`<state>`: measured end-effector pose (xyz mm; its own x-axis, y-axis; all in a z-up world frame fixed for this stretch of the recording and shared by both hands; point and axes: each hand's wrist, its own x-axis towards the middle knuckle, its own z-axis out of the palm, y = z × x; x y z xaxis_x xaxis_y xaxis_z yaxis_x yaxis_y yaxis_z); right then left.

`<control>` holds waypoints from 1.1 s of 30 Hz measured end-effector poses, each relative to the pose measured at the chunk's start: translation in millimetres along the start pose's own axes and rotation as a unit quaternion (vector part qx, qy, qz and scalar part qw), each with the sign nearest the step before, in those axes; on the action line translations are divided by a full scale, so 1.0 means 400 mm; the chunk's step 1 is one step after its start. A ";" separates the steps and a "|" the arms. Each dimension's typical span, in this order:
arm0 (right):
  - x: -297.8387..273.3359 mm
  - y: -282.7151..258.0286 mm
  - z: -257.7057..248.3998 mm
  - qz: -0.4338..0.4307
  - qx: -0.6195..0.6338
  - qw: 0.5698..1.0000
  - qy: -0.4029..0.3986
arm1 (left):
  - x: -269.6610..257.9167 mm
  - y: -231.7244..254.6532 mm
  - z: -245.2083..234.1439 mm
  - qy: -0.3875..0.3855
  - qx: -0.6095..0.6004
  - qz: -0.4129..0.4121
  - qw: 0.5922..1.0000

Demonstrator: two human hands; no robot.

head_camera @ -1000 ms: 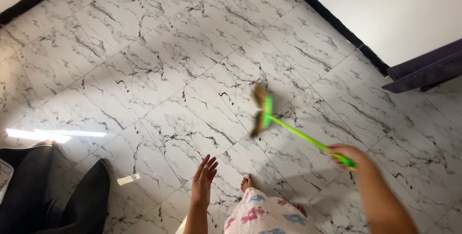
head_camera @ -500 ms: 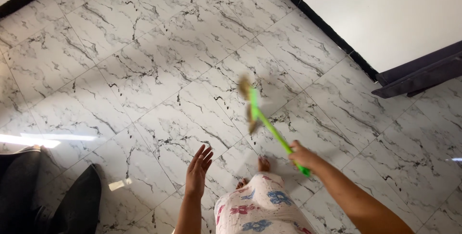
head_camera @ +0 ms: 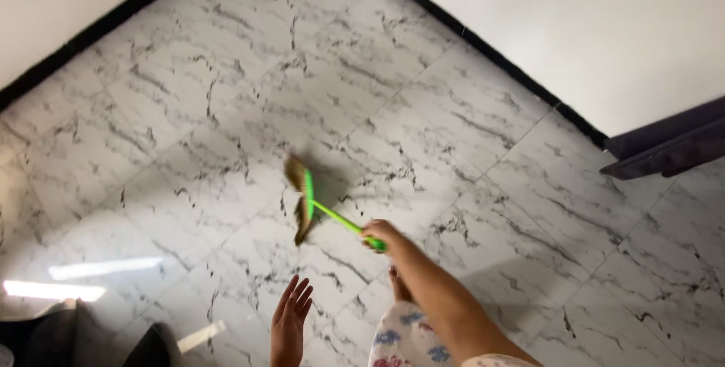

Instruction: The recorder uses a green broom to sweep debris on a marble-tiled floor.

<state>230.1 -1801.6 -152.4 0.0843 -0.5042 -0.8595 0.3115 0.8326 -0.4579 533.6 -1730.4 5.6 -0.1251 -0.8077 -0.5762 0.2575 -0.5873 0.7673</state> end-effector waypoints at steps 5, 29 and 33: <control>-0.337 -0.030 -0.591 0.060 0.128 0.982 0.122 | 0.128 0.081 0.151 -0.014 0.011 0.000 1.000; 0.200 -0.204 -0.175 -0.165 -0.124 0.975 0.078 | 0.555 0.378 0.352 -0.142 0.110 -0.004 0.984; 0.358 -0.461 -0.018 -0.151 -0.046 0.987 0.032 | 0.683 0.507 0.397 -0.159 0.134 -0.030 0.978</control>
<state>177.8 -2025.6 -192.7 -0.0606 -0.7195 -0.6918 0.2249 0.6654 -0.7118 399.5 -2078.4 48.7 -0.4345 -0.7216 -0.5390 -0.0148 -0.5927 0.8053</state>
